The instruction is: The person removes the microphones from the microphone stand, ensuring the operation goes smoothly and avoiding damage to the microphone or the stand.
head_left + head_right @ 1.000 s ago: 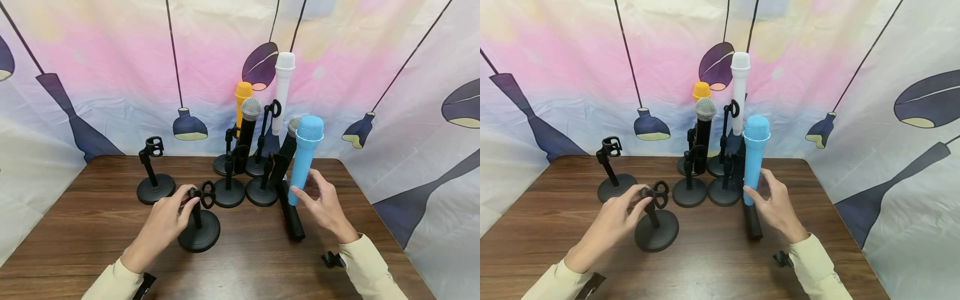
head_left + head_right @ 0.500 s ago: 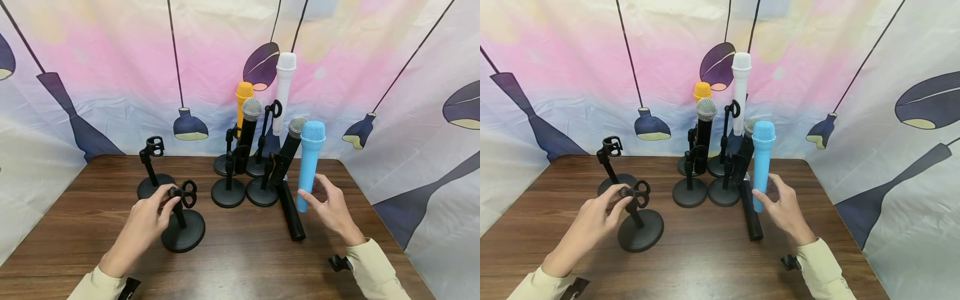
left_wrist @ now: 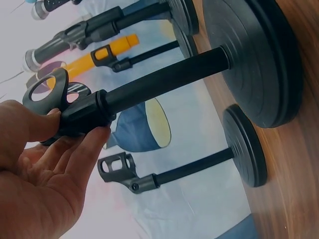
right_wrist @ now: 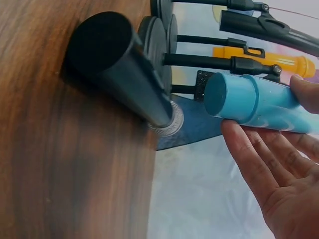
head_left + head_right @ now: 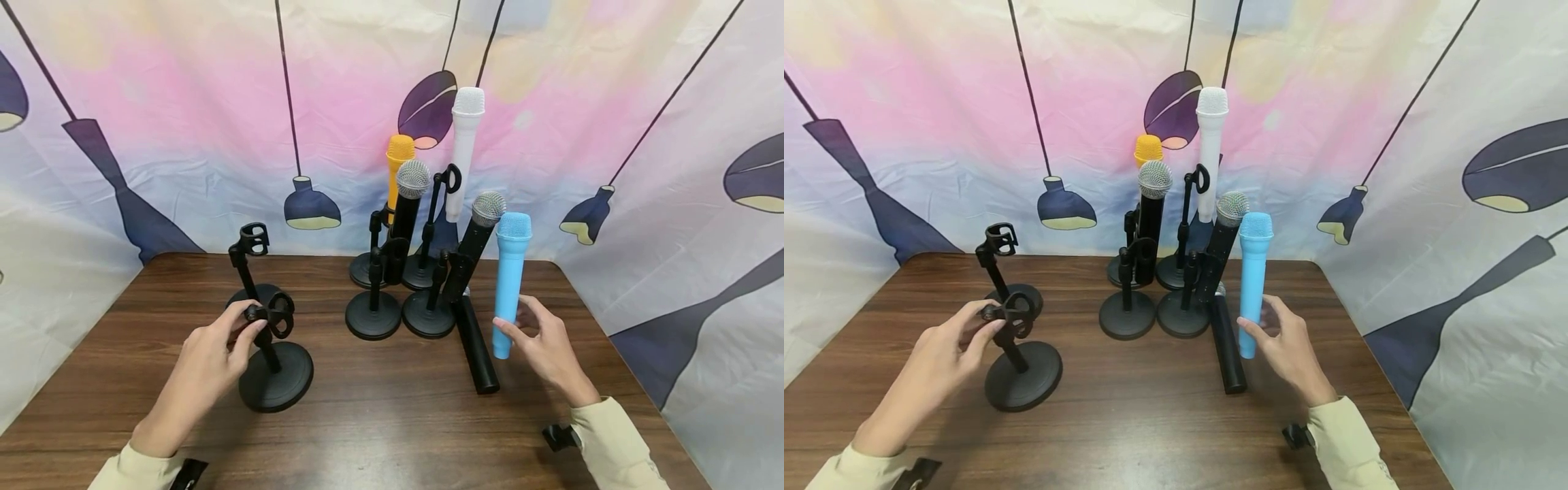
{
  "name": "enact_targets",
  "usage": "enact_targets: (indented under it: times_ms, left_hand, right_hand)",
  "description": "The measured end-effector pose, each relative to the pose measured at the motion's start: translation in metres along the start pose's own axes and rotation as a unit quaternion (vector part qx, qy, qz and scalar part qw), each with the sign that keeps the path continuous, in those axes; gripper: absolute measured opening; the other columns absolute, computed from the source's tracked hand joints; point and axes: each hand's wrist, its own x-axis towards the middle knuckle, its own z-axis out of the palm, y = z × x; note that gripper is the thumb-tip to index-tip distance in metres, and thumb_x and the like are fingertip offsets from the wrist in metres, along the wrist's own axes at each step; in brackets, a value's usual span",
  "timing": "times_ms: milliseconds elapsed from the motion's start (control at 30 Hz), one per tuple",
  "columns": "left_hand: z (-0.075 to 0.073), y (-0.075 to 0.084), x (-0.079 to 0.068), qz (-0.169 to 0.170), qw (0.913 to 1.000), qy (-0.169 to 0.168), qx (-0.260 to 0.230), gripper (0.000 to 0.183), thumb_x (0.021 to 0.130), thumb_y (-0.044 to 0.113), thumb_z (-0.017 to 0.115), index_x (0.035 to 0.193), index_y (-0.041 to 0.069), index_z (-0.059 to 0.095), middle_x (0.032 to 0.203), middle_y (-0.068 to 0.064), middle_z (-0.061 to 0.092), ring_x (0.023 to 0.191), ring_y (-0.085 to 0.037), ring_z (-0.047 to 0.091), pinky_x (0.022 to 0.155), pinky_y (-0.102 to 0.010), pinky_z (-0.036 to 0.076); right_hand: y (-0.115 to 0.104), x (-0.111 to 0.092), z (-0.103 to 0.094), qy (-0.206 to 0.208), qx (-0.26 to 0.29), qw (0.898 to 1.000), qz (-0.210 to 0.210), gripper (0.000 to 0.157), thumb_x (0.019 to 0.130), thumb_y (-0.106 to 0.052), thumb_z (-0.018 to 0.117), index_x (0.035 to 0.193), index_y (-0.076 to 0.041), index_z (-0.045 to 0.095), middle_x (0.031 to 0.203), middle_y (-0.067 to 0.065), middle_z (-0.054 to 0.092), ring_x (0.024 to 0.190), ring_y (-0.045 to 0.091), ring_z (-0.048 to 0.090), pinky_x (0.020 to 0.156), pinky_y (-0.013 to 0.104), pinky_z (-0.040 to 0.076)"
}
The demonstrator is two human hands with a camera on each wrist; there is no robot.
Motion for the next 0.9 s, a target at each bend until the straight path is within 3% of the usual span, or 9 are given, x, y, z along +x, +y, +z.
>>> enact_targets:
  times_ms: [267,467,633,733,867,900]
  left_hand:
    - [-0.006,-0.008,0.000,-0.012,0.9998,0.012,0.009,0.027,0.093,0.002,0.071,0.119,0.002,0.063,0.085,-0.008,0.075,0.061,-0.013,0.060,0.053,-0.035,0.044]
    - [-0.011,-0.020,-0.003,-0.031,0.9995,0.008,0.003,0.028,0.094,0.003,0.071,0.121,0.003,0.062,0.084,-0.007,0.074,0.061,-0.006,0.054,0.052,-0.031,0.040]
    - [-0.015,-0.027,-0.005,-0.042,0.9990,0.015,0.000,0.026,0.094,0.003,0.071,0.120,0.003,0.063,0.088,-0.013,0.075,0.067,-0.019,0.066,0.055,-0.037,0.047]
    - [-0.017,-0.031,-0.005,-0.041,0.9989,0.020,-0.003,0.024,0.095,0.004,0.070,0.119,0.003,0.063,0.090,-0.015,0.075,0.070,-0.014,0.067,0.056,-0.033,0.049]
    - [-0.020,-0.038,-0.006,-0.040,0.9989,0.026,-0.006,0.024,0.095,0.005,0.070,0.118,0.004,0.064,0.091,-0.015,0.075,0.073,-0.003,0.063,0.058,-0.015,0.043]
    - [-0.021,-0.039,-0.006,-0.041,0.9988,0.027,-0.006,0.024,0.095,0.005,0.071,0.118,0.004,0.064,0.093,-0.015,0.075,0.074,-0.005,0.065,0.060,-0.012,0.042]
  right_hand:
    - [0.010,-0.004,0.000,-0.010,0.011,1.000,0.025,0.046,0.096,-0.024,0.074,0.132,-0.002,0.057,0.099,0.013,0.069,0.082,0.018,0.067,0.065,0.030,0.056]
    - [0.017,-0.006,0.000,-0.038,0.015,0.997,0.062,0.054,0.096,-0.030,0.074,0.136,0.000,0.053,0.104,0.018,0.067,0.085,0.026,0.068,0.065,0.041,0.059]
    - [0.024,-0.007,0.001,-0.059,0.009,0.994,0.087,0.060,0.096,-0.033,0.073,0.138,0.003,0.051,0.107,0.020,0.066,0.088,0.028,0.068,0.064,0.041,0.060]
    - [0.027,-0.007,0.001,-0.068,0.003,0.993,0.097,0.061,0.096,-0.034,0.073,0.139,0.004,0.050,0.108,0.020,0.066,0.088,0.028,0.068,0.064,0.039,0.059]
    - [0.029,-0.007,0.000,-0.088,-0.003,0.990,0.114,0.062,0.097,-0.034,0.072,0.139,0.006,0.050,0.108,0.022,0.066,0.087,0.027,0.068,0.062,0.038,0.059]
    - [0.030,-0.008,0.000,-0.095,-0.004,0.988,0.119,0.062,0.097,-0.034,0.072,0.139,0.006,0.050,0.108,0.022,0.066,0.087,0.027,0.068,0.062,0.038,0.059]
